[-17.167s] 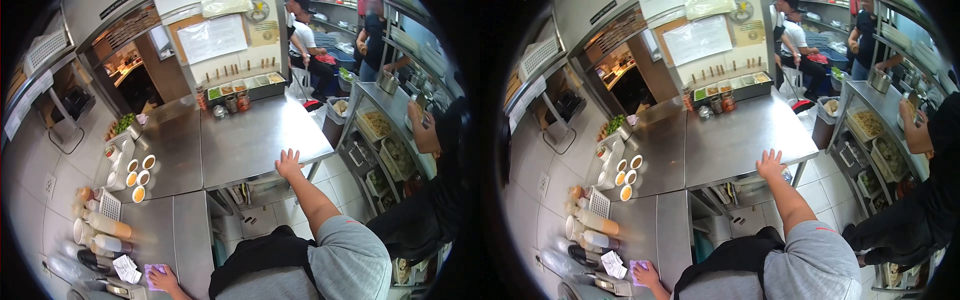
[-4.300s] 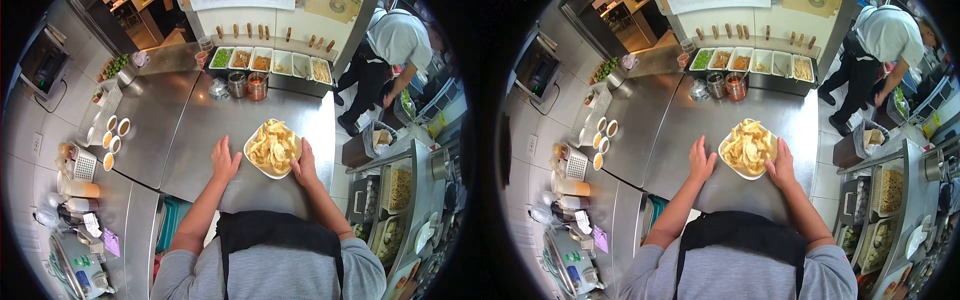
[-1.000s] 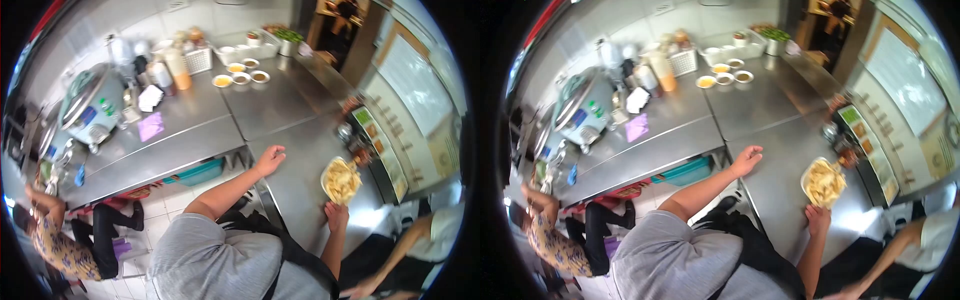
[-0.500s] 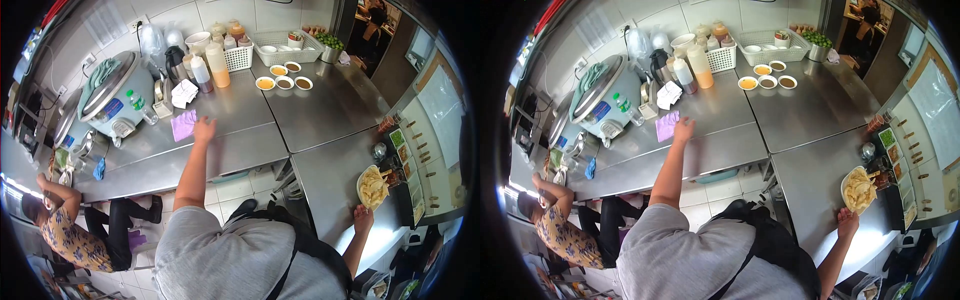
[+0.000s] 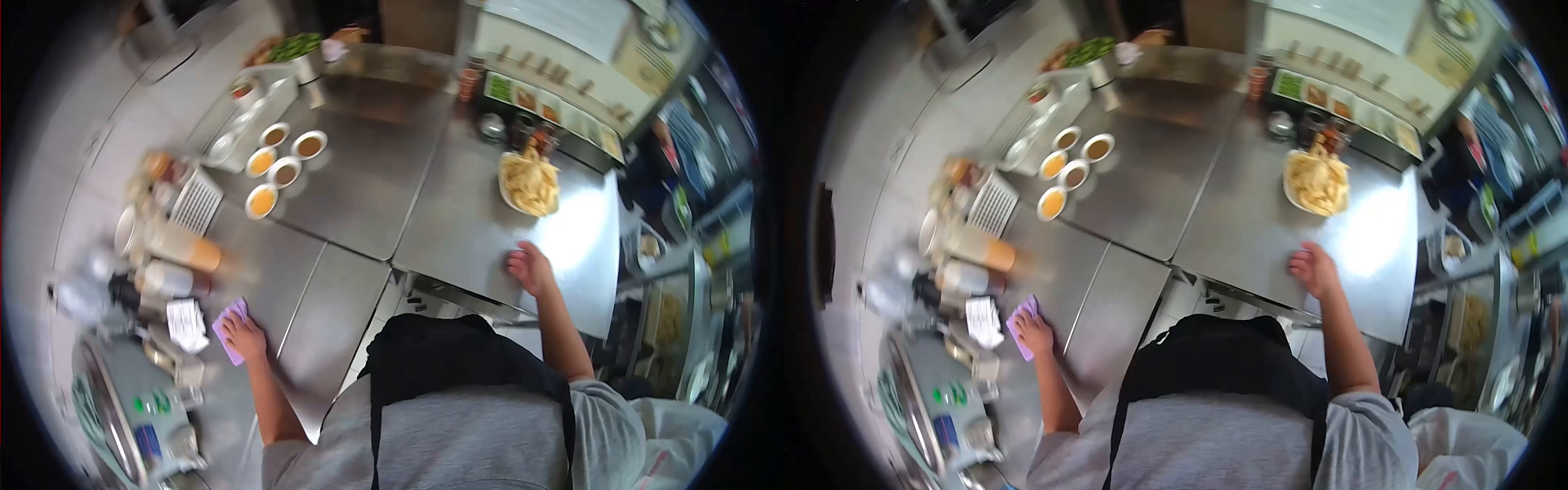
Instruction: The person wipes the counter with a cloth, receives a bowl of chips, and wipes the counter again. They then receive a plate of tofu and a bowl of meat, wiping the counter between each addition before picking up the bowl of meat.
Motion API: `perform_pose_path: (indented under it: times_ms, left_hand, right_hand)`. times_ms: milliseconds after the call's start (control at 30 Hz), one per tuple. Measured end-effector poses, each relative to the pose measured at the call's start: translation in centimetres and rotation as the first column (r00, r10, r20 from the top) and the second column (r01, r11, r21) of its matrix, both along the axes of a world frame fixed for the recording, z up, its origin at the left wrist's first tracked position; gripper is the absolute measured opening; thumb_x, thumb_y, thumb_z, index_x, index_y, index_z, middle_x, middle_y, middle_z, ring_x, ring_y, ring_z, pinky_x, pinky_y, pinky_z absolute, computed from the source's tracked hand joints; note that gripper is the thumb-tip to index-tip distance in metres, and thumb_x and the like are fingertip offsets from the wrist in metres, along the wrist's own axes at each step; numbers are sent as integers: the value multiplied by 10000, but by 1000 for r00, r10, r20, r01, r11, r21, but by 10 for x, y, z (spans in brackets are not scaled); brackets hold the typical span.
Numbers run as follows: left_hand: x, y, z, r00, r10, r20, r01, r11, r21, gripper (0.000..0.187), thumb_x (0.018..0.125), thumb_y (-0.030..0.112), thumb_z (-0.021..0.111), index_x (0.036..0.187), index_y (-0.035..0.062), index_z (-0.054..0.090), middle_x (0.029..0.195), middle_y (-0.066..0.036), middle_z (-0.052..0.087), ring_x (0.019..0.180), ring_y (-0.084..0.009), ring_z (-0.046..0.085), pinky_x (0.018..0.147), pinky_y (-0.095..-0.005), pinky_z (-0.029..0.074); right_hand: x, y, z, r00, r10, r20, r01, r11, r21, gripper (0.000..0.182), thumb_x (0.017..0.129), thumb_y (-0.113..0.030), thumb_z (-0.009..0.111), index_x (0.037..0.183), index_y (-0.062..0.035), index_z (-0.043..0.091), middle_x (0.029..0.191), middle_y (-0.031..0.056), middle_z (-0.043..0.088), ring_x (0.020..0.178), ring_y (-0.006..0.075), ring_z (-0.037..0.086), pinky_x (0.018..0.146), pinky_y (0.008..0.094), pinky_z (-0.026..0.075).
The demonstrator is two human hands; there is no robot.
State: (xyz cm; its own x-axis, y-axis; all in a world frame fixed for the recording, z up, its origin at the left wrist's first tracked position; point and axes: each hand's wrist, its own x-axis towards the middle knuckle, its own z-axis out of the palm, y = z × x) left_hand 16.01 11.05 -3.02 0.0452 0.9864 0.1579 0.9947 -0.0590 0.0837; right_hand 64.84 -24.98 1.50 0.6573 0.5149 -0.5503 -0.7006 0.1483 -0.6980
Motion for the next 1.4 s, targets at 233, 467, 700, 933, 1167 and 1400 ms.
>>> perform_pose_path:
  times_ms: [233,467,700,933,1167,1400]
  left_hand:
    - [160,-18,34,586,-261,767,618,756,-215,327,872,228,397,1038,-18,533,838,-121,581,722,-184,558,650,-318,446]
    - [331,-159,90,-135,-629,765,991,-87,103,325,867,244,444,1078,10,523,896,-102,584,788,-181,559,724,-312,446]
    - [430,-192,84,-3,-220,975,998,-63,-11,416,884,291,431,1229,61,397,995,-72,565,830,-139,559,713,-272,439]
    - [521,-172,59,564,112,818,823,7,-568,275,882,317,389,1016,81,433,814,-69,598,610,-124,551,563,-252,438]
    - [535,-184,60,597,116,794,791,78,-607,238,847,183,348,1055,73,385,753,-82,596,543,-129,556,474,-247,446]
    - [534,-201,61,587,221,779,771,141,-621,241,840,141,280,1062,68,339,769,-108,587,553,-154,567,488,-264,461]
  right_hand:
    - [-77,72,21,861,509,16,-508,861,-15,384,886,-356,418,1143,-73,458,935,77,553,810,203,560,725,333,455]
    - [-68,62,52,971,209,-120,-164,938,306,328,906,-283,405,1168,-91,445,957,64,559,832,176,564,749,327,462]
    - [26,-44,39,945,-274,179,261,961,92,398,810,-16,493,1193,-39,385,919,89,571,782,158,568,680,263,484]
    - [123,-71,39,802,46,596,271,860,-432,273,766,-148,578,976,26,594,799,55,574,700,95,521,605,220,419]
    - [142,-26,13,482,297,825,284,837,-467,180,788,-116,546,939,-69,631,848,128,617,727,249,588,670,315,459]
    - [120,-39,20,86,561,823,424,727,-540,137,783,-62,544,873,-118,631,841,117,594,797,247,577,699,313,465]
